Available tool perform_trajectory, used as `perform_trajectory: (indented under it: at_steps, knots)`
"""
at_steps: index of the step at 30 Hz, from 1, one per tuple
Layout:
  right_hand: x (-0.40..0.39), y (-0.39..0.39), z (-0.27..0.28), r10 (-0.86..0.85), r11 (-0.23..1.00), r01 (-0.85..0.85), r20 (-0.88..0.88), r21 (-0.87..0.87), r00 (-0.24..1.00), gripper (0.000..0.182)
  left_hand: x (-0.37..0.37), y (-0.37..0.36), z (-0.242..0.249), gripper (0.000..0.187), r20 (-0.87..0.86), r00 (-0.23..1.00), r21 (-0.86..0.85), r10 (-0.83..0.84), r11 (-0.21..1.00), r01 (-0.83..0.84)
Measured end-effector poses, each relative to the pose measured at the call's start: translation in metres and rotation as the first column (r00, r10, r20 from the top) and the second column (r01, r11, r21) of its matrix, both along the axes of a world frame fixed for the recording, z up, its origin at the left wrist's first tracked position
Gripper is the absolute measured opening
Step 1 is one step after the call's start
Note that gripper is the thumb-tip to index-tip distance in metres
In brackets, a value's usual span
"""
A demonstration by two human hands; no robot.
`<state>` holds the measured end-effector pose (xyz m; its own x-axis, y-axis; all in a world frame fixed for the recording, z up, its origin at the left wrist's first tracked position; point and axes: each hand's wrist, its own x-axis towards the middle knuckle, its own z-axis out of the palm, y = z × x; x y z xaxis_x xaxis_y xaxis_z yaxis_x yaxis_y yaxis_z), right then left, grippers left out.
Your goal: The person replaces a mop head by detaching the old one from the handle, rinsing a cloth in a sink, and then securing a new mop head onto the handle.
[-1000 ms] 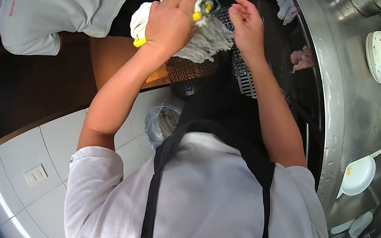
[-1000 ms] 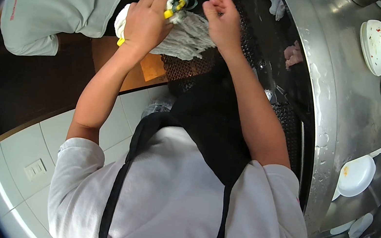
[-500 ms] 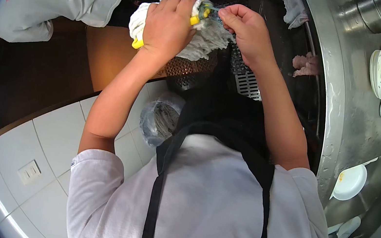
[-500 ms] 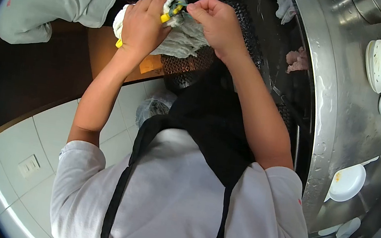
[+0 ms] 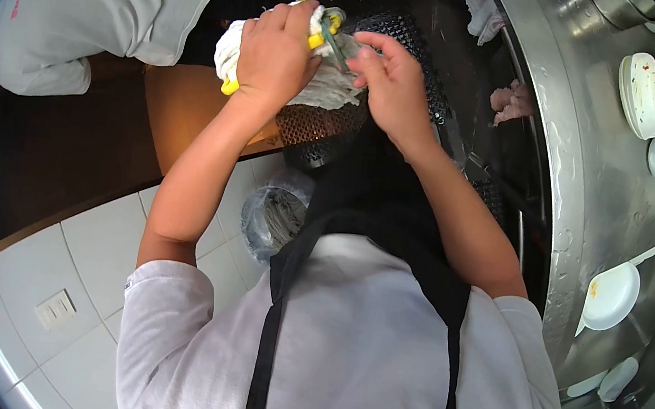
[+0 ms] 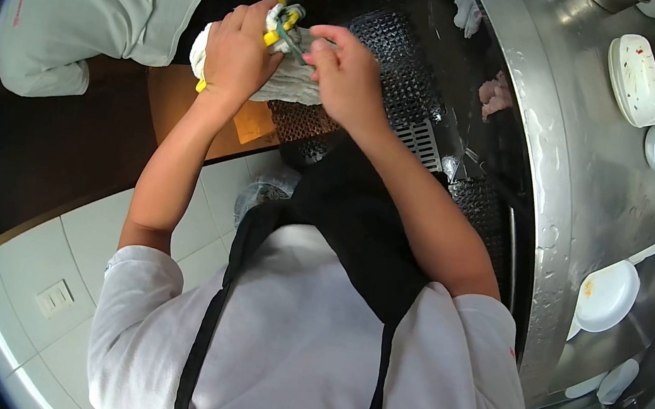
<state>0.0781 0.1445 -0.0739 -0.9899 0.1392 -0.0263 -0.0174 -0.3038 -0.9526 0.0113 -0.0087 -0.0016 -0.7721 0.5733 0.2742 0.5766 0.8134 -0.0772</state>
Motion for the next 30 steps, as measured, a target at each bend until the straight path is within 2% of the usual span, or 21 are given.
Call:
perform_trajectory:
  at_steps: [2, 6, 7, 10, 14, 15, 18, 19, 25, 28, 30]
  knots:
    - [-0.017, -0.001, -0.02, -0.046, 0.999, 0.046, 0.047, -0.011, 0.998, 0.023, 0.002, 0.0, 0.001, 0.074, 0.027, 1.0, 0.007, 0.003, 1.0, -0.003]
    - [-0.05, -0.007, -0.033, -0.09, 0.996, 0.089, -0.044, -0.023, 0.995, 0.019, 0.008, 0.001, -0.001, 0.077, 0.081, 0.996, 0.013, 0.026, 1.0, -0.027]
    - [-0.055, -0.007, -0.034, -0.027, 0.993, 0.023, -0.031, -0.118, 0.999, 0.016, 0.01, 0.001, -0.003, 0.077, 0.089, 0.996, 0.018, 0.025, 0.999, -0.027]
    - [-0.068, -0.004, -0.037, 0.085, 0.995, -0.089, -0.072, -0.045, 0.994, 0.015, 0.007, -0.005, -0.004, 0.079, 0.102, 0.995, 0.029, 0.023, 0.999, -0.026]
    - [-0.066, -0.009, -0.026, -0.007, 0.936, 0.07, -0.183, 0.344, 0.983, 0.013, 0.005, -0.008, -0.001, 0.08, 0.103, 0.994, 0.03, 0.04, 0.999, -0.044]
    - [-0.065, -0.012, -0.025, -0.018, 0.92, 0.111, -0.243, 0.376, 0.97, 0.013, 0.004, -0.008, 0.0, 0.08, 0.098, 0.994, 0.031, 0.046, 0.998, -0.049]
    - [-0.059, -0.01, -0.023, 0.052, 0.972, -0.022, -0.123, 0.235, 0.991, 0.011, 0.002, -0.007, -0.003, 0.08, 0.09, 0.995, 0.055, 0.035, 0.998, -0.04]
    - [-0.054, -0.008, -0.024, 0.064, 0.97, -0.021, -0.171, 0.242, 0.983, 0.011, 0.002, -0.007, -0.003, 0.079, 0.086, 0.996, 0.074, 0.03, 0.997, -0.036]
    - [-0.048, -0.012, -0.045, 0.039, 0.983, -0.015, -0.131, 0.183, 0.991, 0.013, 0.007, -0.007, -0.009, 0.079, 0.098, 0.995, 0.032, 0.013, 0.999, -0.016]
    - [-0.047, -0.014, -0.051, 0.054, 0.99, -0.065, -0.089, -0.128, 0.995, 0.014, 0.006, -0.008, -0.008, 0.079, 0.099, 0.995, 0.036, 0.003, 0.999, -0.007]
    - [-0.032, -0.009, -0.046, 0.031, 0.999, -0.025, -0.157, 0.039, 0.987, 0.014, 0.004, -0.008, -0.005, 0.079, 0.095, 0.995, 0.041, 0.013, 0.999, -0.017]
